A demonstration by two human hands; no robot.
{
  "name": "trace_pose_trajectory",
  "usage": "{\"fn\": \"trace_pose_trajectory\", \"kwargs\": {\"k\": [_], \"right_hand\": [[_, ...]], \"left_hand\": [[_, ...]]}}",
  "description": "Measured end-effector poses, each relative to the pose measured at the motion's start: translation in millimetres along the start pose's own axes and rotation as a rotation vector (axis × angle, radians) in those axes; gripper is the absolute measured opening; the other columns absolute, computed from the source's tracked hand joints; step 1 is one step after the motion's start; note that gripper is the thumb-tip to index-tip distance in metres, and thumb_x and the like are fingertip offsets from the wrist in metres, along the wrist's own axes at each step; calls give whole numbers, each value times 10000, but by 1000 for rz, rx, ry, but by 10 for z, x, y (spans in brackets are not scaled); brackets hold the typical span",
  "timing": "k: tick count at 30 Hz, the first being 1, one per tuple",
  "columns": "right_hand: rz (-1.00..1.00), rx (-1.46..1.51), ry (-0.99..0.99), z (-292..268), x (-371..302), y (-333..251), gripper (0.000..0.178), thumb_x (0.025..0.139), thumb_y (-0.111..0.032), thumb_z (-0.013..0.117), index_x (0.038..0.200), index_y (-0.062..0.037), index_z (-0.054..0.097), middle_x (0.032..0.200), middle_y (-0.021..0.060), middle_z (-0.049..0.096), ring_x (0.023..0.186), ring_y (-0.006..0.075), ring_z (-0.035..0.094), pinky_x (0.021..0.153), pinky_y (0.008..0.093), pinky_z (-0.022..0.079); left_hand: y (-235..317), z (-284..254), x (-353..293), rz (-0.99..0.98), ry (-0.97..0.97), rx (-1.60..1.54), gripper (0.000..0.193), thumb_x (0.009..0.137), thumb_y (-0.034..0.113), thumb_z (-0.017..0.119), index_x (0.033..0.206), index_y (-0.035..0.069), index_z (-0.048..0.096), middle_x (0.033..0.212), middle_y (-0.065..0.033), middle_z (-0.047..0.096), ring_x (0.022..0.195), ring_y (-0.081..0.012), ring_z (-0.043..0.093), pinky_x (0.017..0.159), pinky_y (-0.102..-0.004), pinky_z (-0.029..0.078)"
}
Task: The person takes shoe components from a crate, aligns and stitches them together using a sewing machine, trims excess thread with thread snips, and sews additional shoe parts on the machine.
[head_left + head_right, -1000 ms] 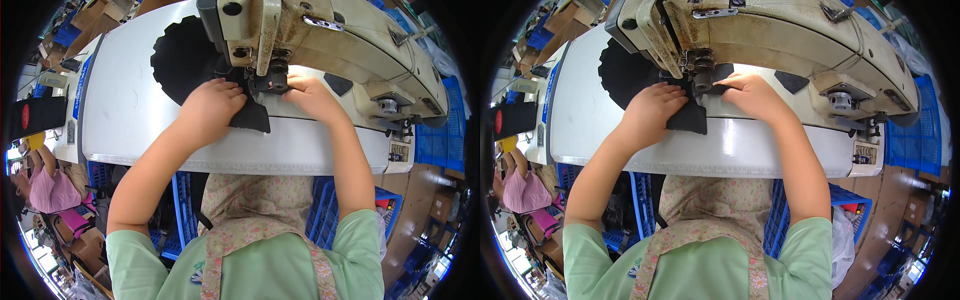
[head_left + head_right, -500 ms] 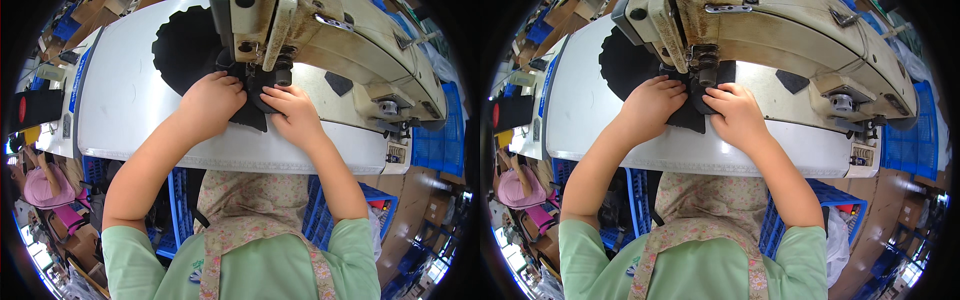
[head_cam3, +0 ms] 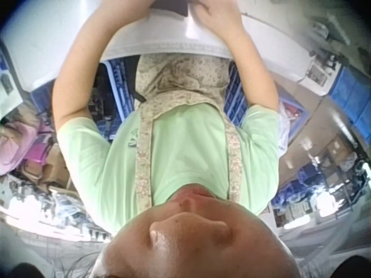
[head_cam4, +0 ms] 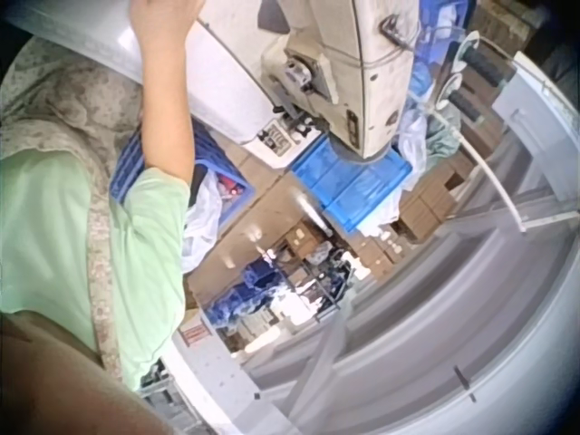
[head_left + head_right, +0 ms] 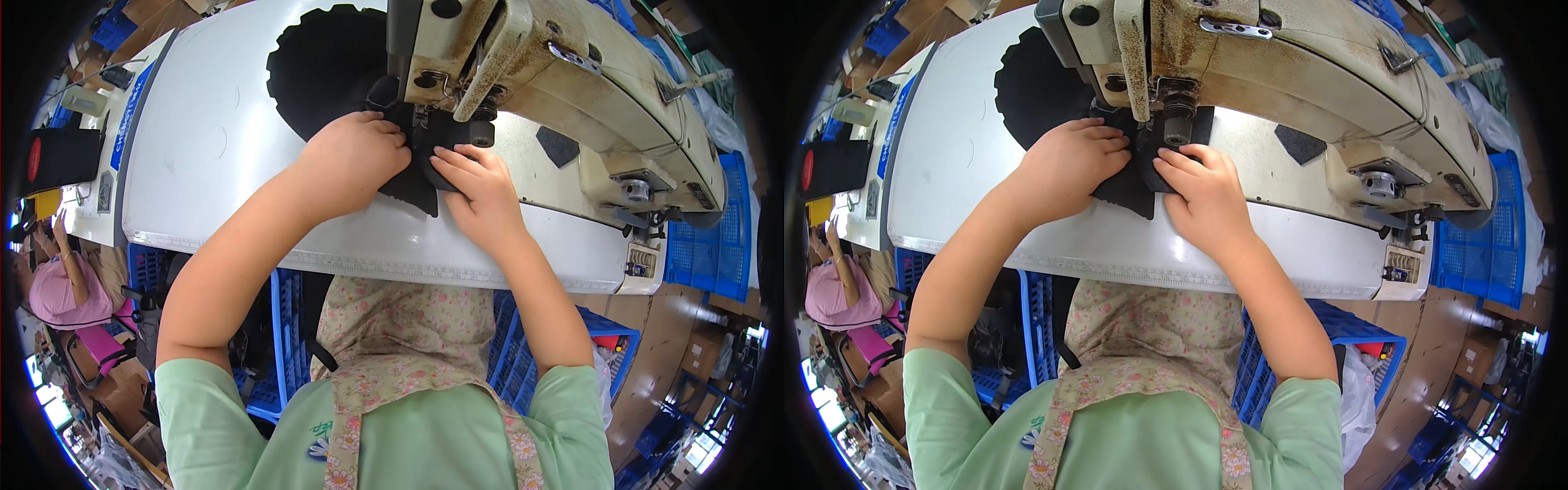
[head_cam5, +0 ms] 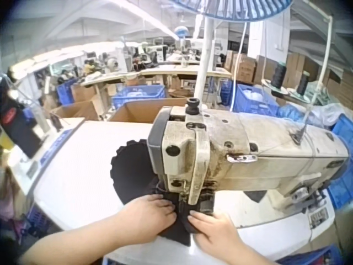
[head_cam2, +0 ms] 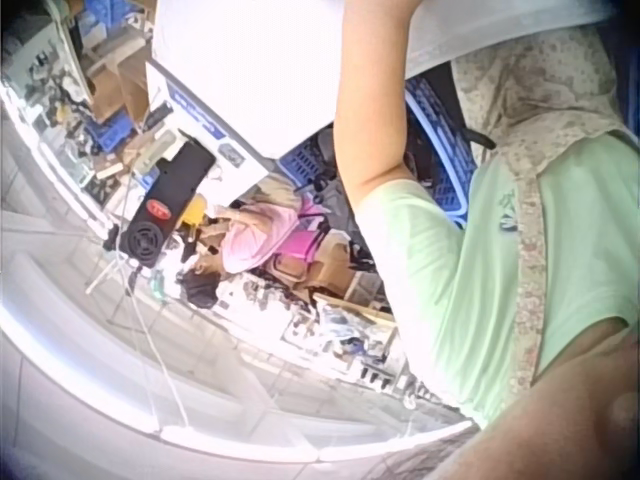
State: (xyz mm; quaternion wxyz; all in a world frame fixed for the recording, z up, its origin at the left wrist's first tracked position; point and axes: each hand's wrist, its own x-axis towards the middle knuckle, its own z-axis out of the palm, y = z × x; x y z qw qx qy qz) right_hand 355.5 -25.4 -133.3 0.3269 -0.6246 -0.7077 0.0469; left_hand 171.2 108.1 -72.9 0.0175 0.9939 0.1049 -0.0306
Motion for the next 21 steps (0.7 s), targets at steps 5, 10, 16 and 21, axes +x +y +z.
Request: {"fn": "trace_pose_trajectory", "kwargs": {"k": [5,10,16,21], "right_hand": [[-19,-12,23,49,7,-22,381,702,-55,634,1076,-52,708,1180,54,675,1117,291,566,985,446,412],[-5,-38,24,112,48,-96,396,711,-72,643,1102,-59,701,1209,50,659,1124,287,553,998,445,390],[12,-48,42,160,70,-125,394,720,-75,638,1110,-56,698,1216,54,655,1134,288,543,1002,447,378],[20,-8,69,149,82,-51,394,716,-42,613,1100,-47,701,1189,61,666,1139,293,550,991,436,404]], "left_hand": [[-70,-9,-4,22,23,-22,453,660,-27,610,1107,21,665,1206,-119,653,1214,-251,559,1098,-391,385],[-247,6,0,53,67,-35,489,622,-62,616,1101,16,673,1199,-110,659,1214,-255,557,1099,-393,385],[-315,28,-5,62,80,-12,499,619,-74,615,1105,24,675,1211,-104,656,1220,-259,551,1099,-395,387],[-203,54,-11,28,108,4,486,650,-61,607,1123,34,664,1240,-103,642,1225,-259,547,1094,-389,391]]}}
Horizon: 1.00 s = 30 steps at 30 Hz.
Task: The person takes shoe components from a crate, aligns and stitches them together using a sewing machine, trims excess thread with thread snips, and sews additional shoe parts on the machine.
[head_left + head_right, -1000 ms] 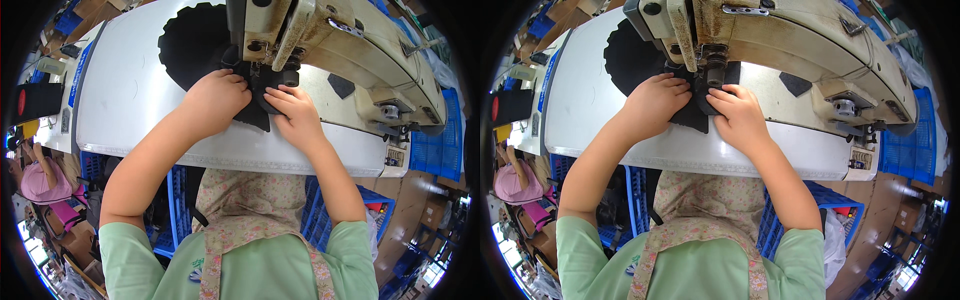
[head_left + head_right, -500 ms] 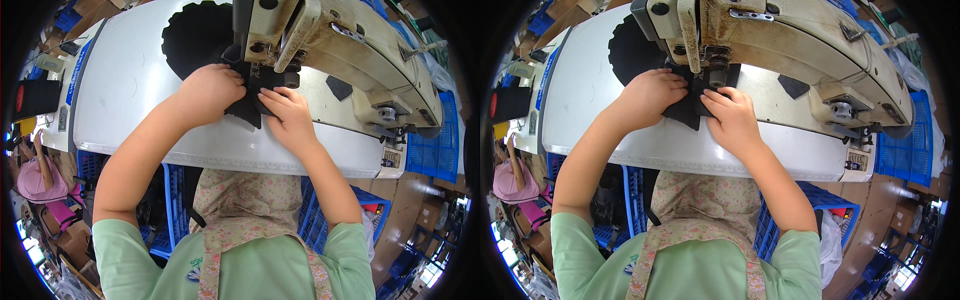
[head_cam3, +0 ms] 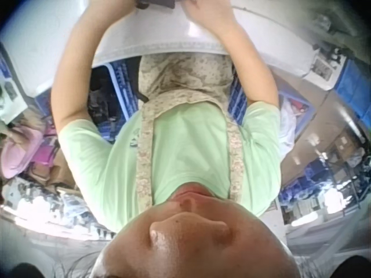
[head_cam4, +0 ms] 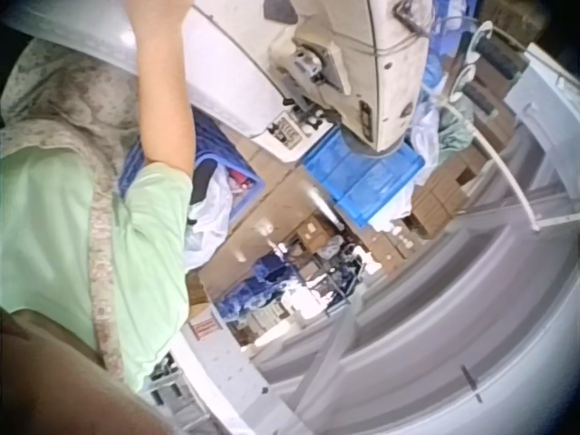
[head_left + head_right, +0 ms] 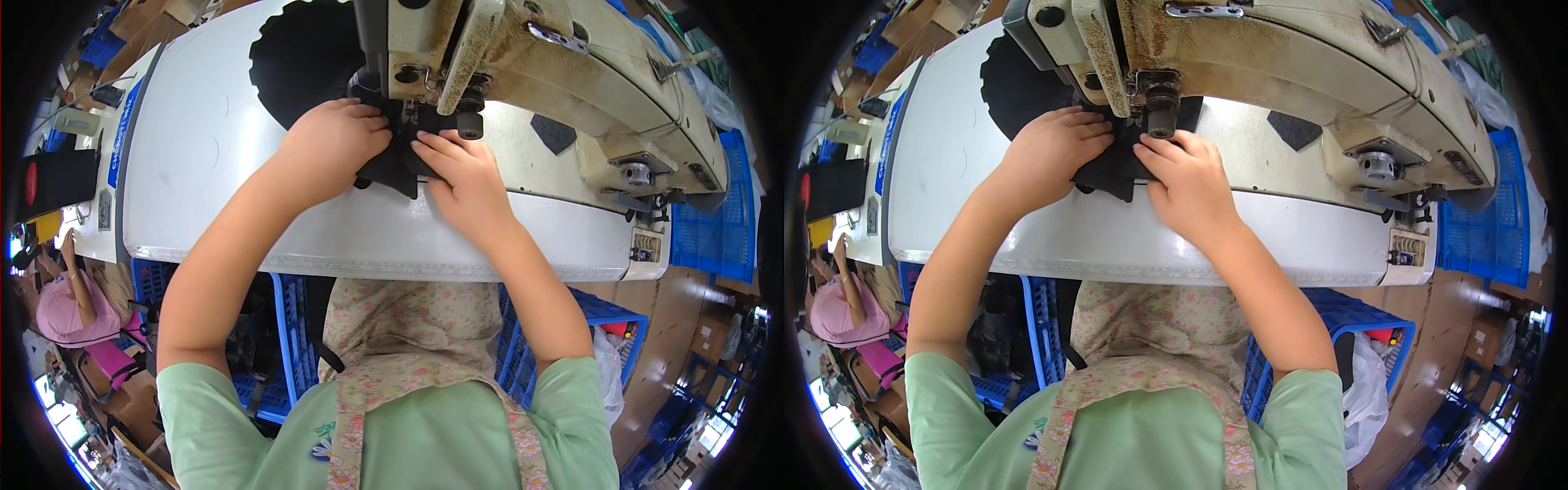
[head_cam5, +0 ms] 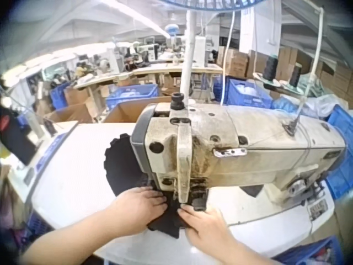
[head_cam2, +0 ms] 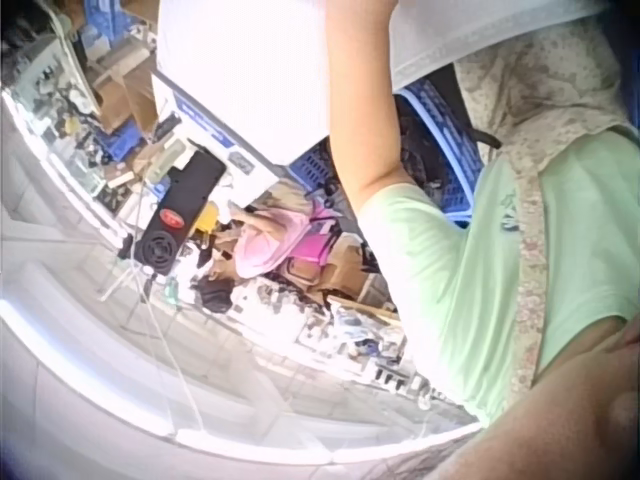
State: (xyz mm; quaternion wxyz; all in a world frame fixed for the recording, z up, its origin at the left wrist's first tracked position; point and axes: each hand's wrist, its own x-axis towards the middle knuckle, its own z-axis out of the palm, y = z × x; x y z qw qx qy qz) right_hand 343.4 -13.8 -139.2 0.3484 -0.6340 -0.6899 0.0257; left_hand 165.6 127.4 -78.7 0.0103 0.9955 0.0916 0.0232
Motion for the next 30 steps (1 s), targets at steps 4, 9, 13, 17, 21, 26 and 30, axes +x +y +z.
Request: {"fn": "trace_pose_trajectory", "kwargs": {"k": [4,9,13,17,21,26,30], "right_hand": [[32,33,-3,-36,45,50,396,709,-16,599,1090,-47,704,1145,66,677,1131,299,558,980,428,432],[14,54,-14,-31,69,188,388,714,7,594,1080,-57,707,1038,76,678,1129,314,562,977,425,452],[24,67,-1,-11,71,218,377,723,6,597,1078,-60,706,1025,72,678,1148,315,557,980,424,451],[24,67,0,0,72,214,373,725,3,603,1077,-65,706,1032,72,679,1158,314,556,988,414,450],[25,98,3,-1,109,243,386,716,13,597,1077,-68,706,1078,76,681,1165,302,559,995,411,448],[83,82,-19,-64,134,155,406,703,37,576,1066,-84,714,1100,80,681,1173,299,561,998,417,442],[98,147,14,-31,89,203,386,708,51,558,1006,-110,743,1127,74,678,1200,294,557,1032,428,416]], "left_hand": [[106,45,27,-62,9,86,485,677,-40,607,1154,37,644,1253,-103,633,1224,-254,549,1093,-387,393],[243,101,76,-128,-12,139,491,686,-23,618,1173,33,627,1237,-96,634,1220,-248,553,1094,-384,394],[287,131,70,-159,22,204,463,714,9,612,1176,30,620,1228,-98,635,1213,-251,559,1084,-380,399],[336,98,87,-176,-2,244,414,756,37,583,1168,27,622,1221,-101,639,1202,-253,568,1074,-378,403],[383,152,95,-192,43,271,389,766,42,575,1152,21,623,1205,-110,644,1192,-252,574,1070,-378,405],[519,173,124,-262,84,255,362,770,49,577,1129,19,610,1179,-117,640,1161,-259,583,1035,-389,420],[509,128,103,-249,95,200,432,721,49,626,1151,19,598,1191,-122,627,1166,-274,573,1035,-399,413]]}}
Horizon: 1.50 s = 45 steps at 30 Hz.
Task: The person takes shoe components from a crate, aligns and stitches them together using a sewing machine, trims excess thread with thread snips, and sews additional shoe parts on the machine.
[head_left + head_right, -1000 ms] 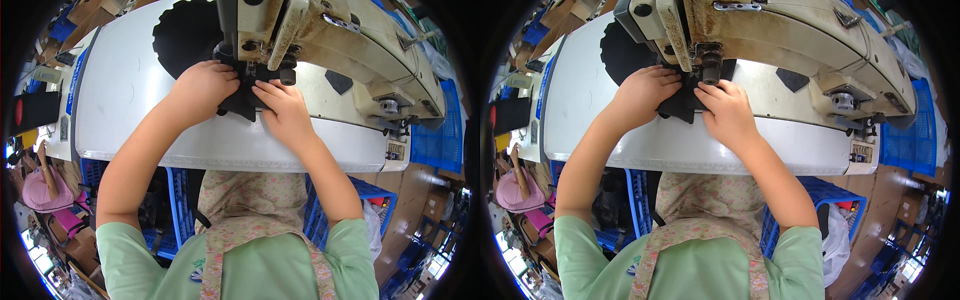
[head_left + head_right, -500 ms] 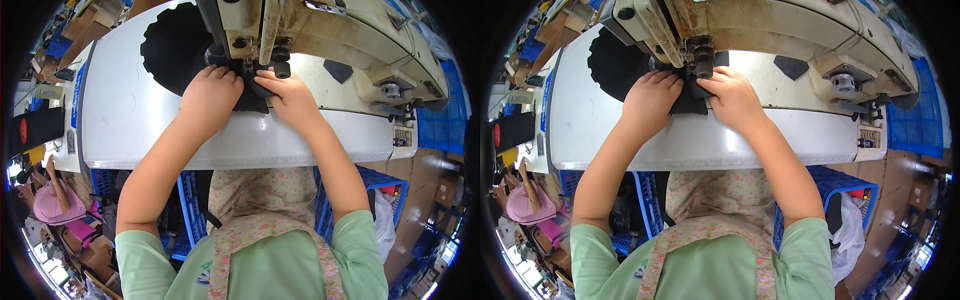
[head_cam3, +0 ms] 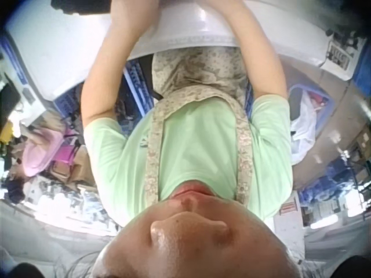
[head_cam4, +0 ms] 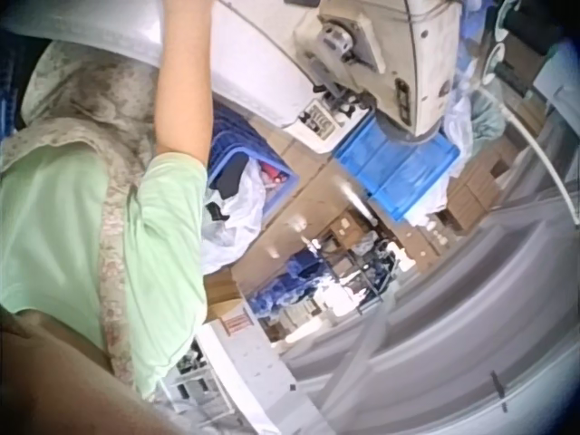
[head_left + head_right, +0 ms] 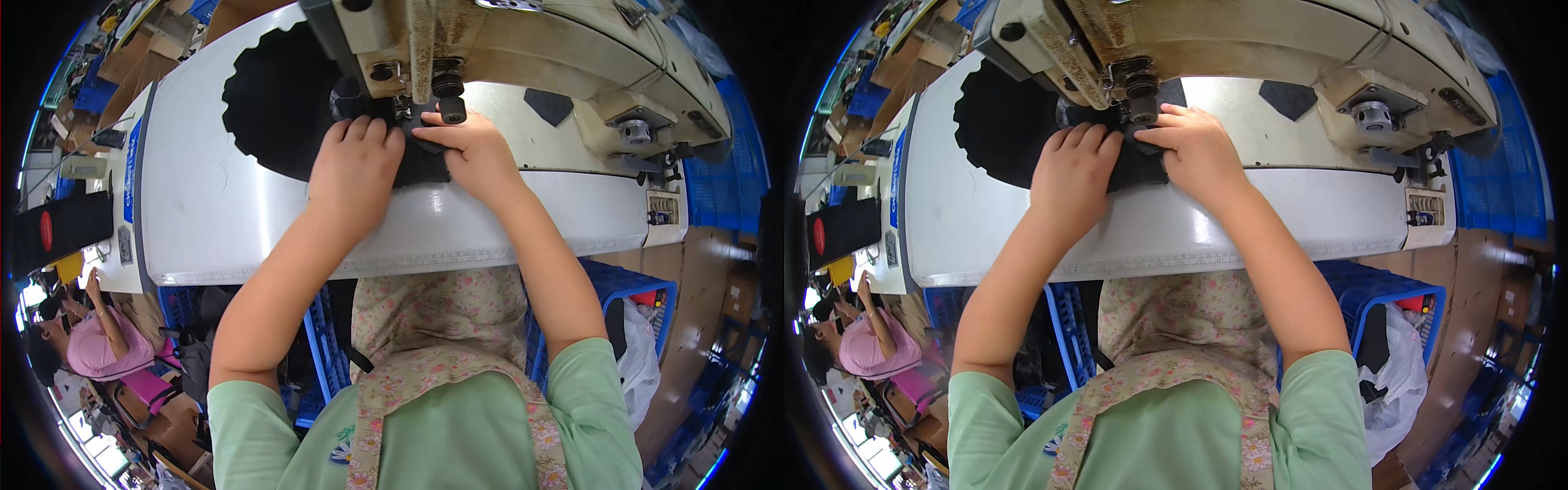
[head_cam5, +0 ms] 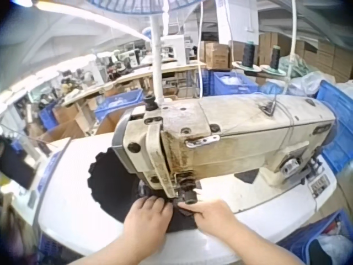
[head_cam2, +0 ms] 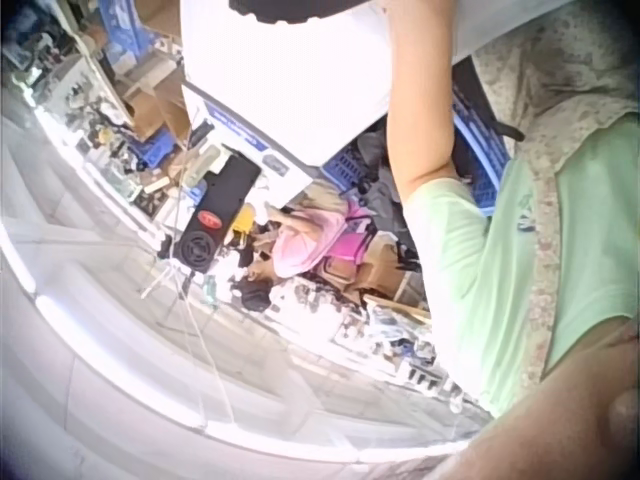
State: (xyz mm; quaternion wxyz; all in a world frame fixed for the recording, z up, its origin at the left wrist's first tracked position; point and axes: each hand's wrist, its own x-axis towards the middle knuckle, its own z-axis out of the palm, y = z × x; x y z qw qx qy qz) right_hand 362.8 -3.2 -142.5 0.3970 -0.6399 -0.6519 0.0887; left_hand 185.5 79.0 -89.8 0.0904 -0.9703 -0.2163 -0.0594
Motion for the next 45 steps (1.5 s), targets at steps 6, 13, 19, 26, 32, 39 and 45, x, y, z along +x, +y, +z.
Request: {"fn": "trace_pose_trajectory", "kwargs": {"k": [6,13,19,26,32,39,45], "right_hand": [[7,-23,74,120,-57,75,383,725,50,544,976,-140,761,1162,78,672,1221,277,552,1084,465,373],[27,-17,122,136,-66,0,430,682,110,524,971,-107,756,1114,83,698,1101,294,601,1097,478,360],[9,-44,82,145,-72,19,373,723,43,549,969,-135,767,1175,85,669,1228,277,544,1109,457,358],[-51,-92,147,164,-65,-5,401,662,104,566,951,-99,756,1098,78,687,1084,314,585,1013,446,425],[-20,-146,132,168,-49,-87,312,700,18,618,917,-144,774,1064,90,642,1102,276,573,996,419,427],[-15,-152,113,124,-18,-36,306,701,25,609,907,-131,774,1016,93,633,1047,283,580,934,389,456],[-51,-157,105,85,73,56,318,694,34,597,904,-126,774,985,84,649,1015,290,596,907,393,469]], "left_hand": [[-244,-25,-30,104,-85,-220,602,583,32,710,1177,41,610,1289,-126,602,1226,-282,543,1072,-410,390],[-453,-11,-21,174,-96,-299,596,562,30,708,1153,59,637,1271,-114,626,1208,-291,558,1077,-421,397],[-468,-34,-16,229,-102,-276,548,611,26,666,1159,36,644,1263,-122,628,1204,-248,568,1081,-395,396],[-318,23,-58,253,-73,-76,537,634,36,658,1170,40,637,1307,-113,600,1244,-265,531,1100,-419,378],[-258,51,-83,232,-42,-22,502,676,55,642,1177,32,632,1301,-115,601,1251,-263,522,1104,-415,372],[-211,64,-61,200,-55,5,472,719,57,621,1191,35,620,1296,-121,602,1251,-256,522,1098,-402,372],[-125,84,-10,142,-42,35,434,739,60,619,1171,28,617,1276,-132,613,1229,-256,545,1079,-403,393]]}}
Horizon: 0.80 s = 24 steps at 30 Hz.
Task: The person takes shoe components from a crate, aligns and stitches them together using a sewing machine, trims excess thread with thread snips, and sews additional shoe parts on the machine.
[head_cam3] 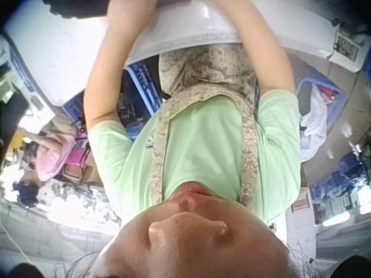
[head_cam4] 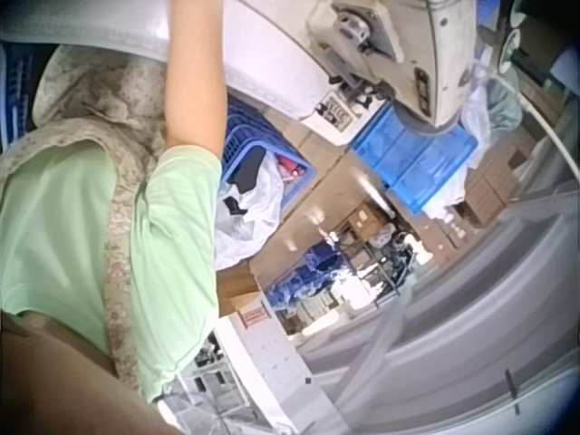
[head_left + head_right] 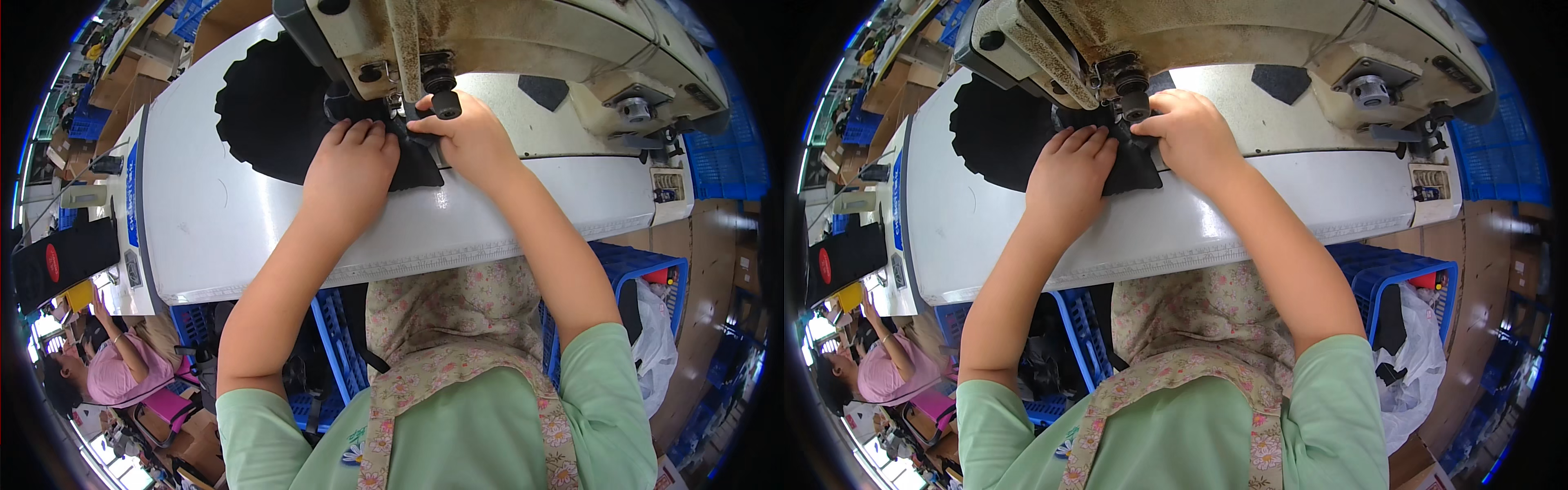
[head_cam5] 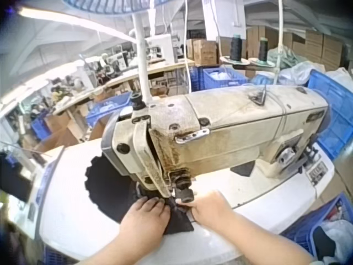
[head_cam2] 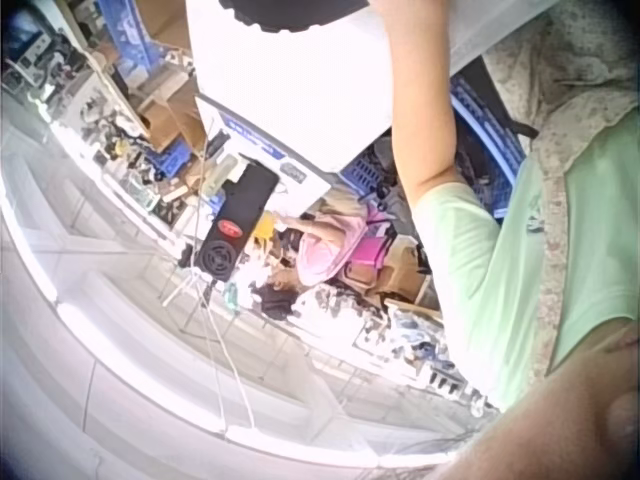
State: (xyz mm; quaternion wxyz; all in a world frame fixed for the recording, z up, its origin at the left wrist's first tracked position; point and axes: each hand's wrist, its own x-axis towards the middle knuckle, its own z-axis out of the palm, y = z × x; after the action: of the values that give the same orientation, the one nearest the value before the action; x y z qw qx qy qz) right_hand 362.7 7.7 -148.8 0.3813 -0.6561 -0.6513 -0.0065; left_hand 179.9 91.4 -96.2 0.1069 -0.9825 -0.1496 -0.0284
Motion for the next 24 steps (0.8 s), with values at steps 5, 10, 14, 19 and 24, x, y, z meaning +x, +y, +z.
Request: {"fn": "trace_pose_trajectory", "kwargs": {"k": [5,10,14,19,24], "right_hand": [[-66,51,16,0,99,123,346,670,65,568,884,-116,771,1015,57,688,996,271,616,889,392,476],[-72,106,6,-10,159,204,363,654,84,549,871,-109,766,1033,28,703,976,253,629,877,389,480],[-80,17,-67,-94,155,135,333,675,31,572,889,-127,770,1027,27,704,978,249,632,872,380,482],[-146,-60,-94,-132,181,172,279,699,-36,594,878,-142,780,1006,28,714,969,238,642,854,369,498],[-85,99,-96,-101,231,299,253,694,-41,582,800,-138,790,999,49,728,996,223,645,846,345,519]], "left_hand": [[80,9,52,-53,19,13,389,764,67,606,1150,16,614,1246,-137,626,1211,-265,560,1061,-406,406],[161,30,93,-98,16,37,387,781,74,592,1162,8,603,1243,-137,624,1198,-271,568,1047,-410,415],[68,-111,81,-91,-71,-88,550,702,118,678,1224,-7,559,1297,-170,583,1212,-312,546,1045,-422,414],[-143,-182,65,25,-143,-306,727,594,157,762,1260,-18,526,1335,-203,548,1227,-343,521,1050,-431,410],[117,-142,73,-22,-136,-123,711,598,161,779,1248,1,539,1341,-181,556,1216,-318,534,1058,-424,403]]}}
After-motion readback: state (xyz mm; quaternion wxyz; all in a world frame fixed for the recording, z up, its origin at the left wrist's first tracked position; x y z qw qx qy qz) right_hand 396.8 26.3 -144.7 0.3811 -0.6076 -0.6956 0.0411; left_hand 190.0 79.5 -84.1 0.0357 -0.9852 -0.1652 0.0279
